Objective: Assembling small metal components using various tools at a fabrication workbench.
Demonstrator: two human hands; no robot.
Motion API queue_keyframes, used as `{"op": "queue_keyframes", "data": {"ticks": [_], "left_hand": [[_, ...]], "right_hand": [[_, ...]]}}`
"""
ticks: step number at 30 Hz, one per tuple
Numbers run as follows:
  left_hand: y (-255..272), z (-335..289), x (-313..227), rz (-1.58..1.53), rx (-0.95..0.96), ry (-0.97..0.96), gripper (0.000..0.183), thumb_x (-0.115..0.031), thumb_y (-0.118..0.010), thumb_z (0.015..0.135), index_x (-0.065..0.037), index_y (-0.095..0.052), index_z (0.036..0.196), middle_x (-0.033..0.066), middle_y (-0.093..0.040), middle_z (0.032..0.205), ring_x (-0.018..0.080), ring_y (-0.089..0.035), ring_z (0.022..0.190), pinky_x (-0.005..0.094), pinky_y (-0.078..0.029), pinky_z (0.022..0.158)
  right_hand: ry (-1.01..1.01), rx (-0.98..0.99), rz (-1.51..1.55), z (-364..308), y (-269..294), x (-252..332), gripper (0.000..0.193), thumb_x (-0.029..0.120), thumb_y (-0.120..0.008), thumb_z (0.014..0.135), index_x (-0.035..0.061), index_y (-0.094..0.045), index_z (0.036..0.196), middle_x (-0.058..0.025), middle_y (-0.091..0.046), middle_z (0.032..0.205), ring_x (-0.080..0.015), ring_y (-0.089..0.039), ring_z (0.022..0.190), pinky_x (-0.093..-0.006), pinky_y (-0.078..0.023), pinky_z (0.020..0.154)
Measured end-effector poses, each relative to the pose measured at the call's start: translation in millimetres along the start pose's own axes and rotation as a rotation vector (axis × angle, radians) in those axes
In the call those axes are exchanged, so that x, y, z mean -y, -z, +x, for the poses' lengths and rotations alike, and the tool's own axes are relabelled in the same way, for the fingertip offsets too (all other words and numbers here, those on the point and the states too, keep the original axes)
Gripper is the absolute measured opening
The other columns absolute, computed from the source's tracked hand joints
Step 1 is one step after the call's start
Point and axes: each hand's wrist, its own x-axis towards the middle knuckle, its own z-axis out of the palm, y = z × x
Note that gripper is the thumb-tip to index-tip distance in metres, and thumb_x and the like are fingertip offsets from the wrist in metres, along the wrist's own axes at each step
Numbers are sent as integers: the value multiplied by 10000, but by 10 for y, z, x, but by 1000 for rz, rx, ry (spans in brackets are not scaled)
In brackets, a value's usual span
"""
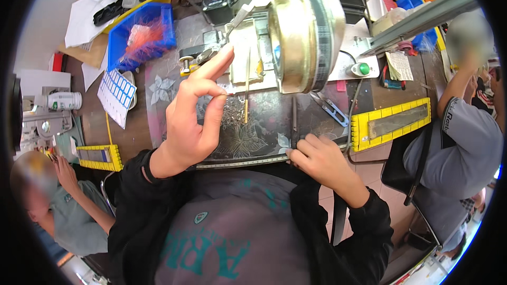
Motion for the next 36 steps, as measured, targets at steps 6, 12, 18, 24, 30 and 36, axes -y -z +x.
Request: {"op": "queue_keyframes", "data": {"ticks": [6, 12, 18, 24, 30, 36], "left_hand": [[-4, -9, 26, -26, -26, -22, 145, 87, -539, 923, 6, -492, 1034, 365, -508, 1385, 412, -562, 1285, 431, -435, 1073], [20, 15, -18, -24, -3, -3, 146, 92, -549, 916, 16, -496, 1029, 361, -514, 1381, 422, -547, 1299, 439, -444, 1064], [16, 18, -17, -55, -14, 3, 148, 92, -565, 908, 21, -508, 1025, 357, -519, 1376, 425, -550, 1294, 440, -455, 1058], [-52, 28, 17, 0, -128, -23, 210, 51, -669, 812, 1, -530, 962, 274, -604, 1319, 400, -672, 1017, 480, -528, 954], [-82, 46, 18, -15, -144, -14, 215, 50, -676, 806, -6, -531, 955, 272, -609, 1316, 393, -680, 998, 475, -530, 957], [-23, 48, -10, 2, -80, -23, 184, 54, -636, 850, 2, -520, 984, 318, -580, 1325, 395, -629, 1126, 469, -498, 997]], "right_hand": [[32, -420, 187, 89, 265, 149, 381, 152, -855, 666, 115, -656, 989, -31, -486, 709, -234, -509, 647, -339, -411, 556], [-253, -583, 336, 382, 272, 83, 239, 11, -740, 782, 55, -641, 995, -111, -584, 800, -320, -548, 692, -398, -442, 624], [-353, -449, 210, 517, 224, 72, 140, 61, -686, 845, 28, -634, 971, -125, -620, 841, -341, -579, 759, -410, -433, 715], [-144, -608, 458, 655, 507, 256, 213, 174, -752, 818, 31, -660, 946, -90, -593, 734, -287, -570, 666, -381, -427, 628], [76, -738, 405, 855, 767, 385, 461, 410, -817, 745, 33, -684, 975, -63, -566, 672, -234, -524, 584, -333, -353, 524], [50, -704, 344, 916, 773, 414, 462, 372, -834, 719, 37, -686, 1000, -59, -560, 684, -235, -529, 627, -348, -400, 554]]}}
